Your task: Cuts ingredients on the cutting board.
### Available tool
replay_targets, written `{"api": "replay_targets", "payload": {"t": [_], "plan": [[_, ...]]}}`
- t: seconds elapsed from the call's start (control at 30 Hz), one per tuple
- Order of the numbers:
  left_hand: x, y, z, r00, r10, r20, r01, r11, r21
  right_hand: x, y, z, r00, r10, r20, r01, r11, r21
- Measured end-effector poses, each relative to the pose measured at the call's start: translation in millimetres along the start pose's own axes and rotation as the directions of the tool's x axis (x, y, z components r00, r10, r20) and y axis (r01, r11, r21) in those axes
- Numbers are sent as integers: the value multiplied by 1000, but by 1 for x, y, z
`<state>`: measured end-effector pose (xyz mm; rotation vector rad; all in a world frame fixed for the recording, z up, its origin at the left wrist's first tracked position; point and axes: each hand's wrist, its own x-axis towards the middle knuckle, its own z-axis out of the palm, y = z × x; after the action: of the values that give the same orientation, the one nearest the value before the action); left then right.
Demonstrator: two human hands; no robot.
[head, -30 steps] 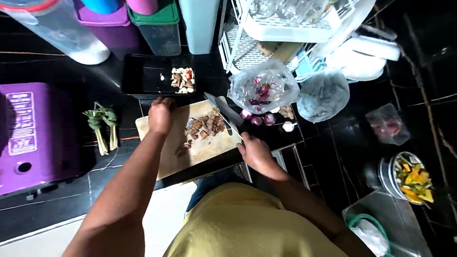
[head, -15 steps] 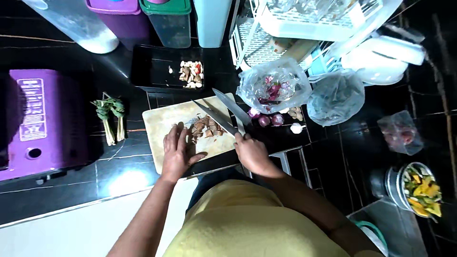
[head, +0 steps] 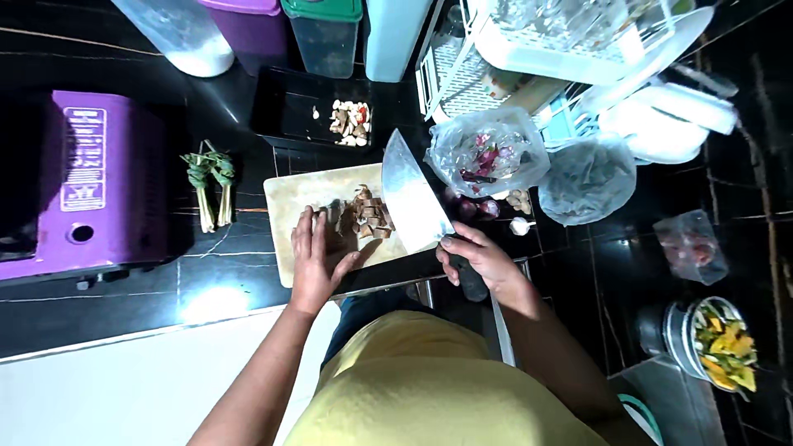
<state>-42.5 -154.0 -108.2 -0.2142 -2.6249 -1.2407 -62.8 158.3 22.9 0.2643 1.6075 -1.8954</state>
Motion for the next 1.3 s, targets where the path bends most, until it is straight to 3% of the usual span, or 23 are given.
{"api": "replay_targets", "payload": {"t": [0.17,0.27,0.37,0.43,0.5,0.57,0.7,0.77,0.87,0.9,0.93,1.0,1.07,1.1,1.13,1.2,1.27,1.3], "plan": [[4,43,-2,966,260,-13,-258,962,86,-8,5,9,994,-100,41,99,995,20],[-1,74,8,907,410,94,-420,896,146,-10,8,17,986,-165,38,166,986,-27],[-4,92,20,878,431,210,-472,850,233,-11,9,22,976,-215,44,219,971,-93],[-3,89,24,929,325,178,-366,877,310,-12,9,25,973,-230,30,232,964,-129],[3,83,19,986,103,130,-141,932,335,-11,9,26,978,-209,4,208,970,-129],[12,79,10,996,-12,83,-16,944,329,-11,8,28,981,-195,-13,192,974,-121],[20,105,12,954,300,7,-296,938,181,-10,8,37,980,-194,38,197,971,-135],[32,106,16,948,316,31,-317,937,145,-9,7,41,973,-208,95,220,965,-142],[57,82,0,999,-43,33,37,985,166,-7,3,42,972,-201,121,219,962,-163],[63,74,-8,992,-126,2,124,977,174,-6,4,42,973,-199,116,217,962,-167],[66,71,-13,992,-118,-41,123,975,186,-6,3,41,974,-195,114,213,961,-177],[62,84,-14,989,121,-83,-104,977,189,-6,1,41,975,-181,125,204,956,-209],[54,96,-1,917,399,7,-393,901,182,-7,0,42,973,-176,153,208,951,-227],[56,94,3,894,441,78,-448,876,179,-7,-2,43,972,-170,164,206,950,-233],[60,87,3,913,393,106,-406,894,187,-8,-4,42,975,-151,161,187,954,-235],[74,66,-12,994,60,94,-78,976,201,-10,-5,38,985,-115,129,142,963,-231],[90,49,-32,983,-181,-32,184,974,132,-14,-5,35,989,-136,65,150,928,-341],[93,48,-38,973,-198,-117,207,975,78,-16,-6,35,982,-190,15,172,850,-499]]}}
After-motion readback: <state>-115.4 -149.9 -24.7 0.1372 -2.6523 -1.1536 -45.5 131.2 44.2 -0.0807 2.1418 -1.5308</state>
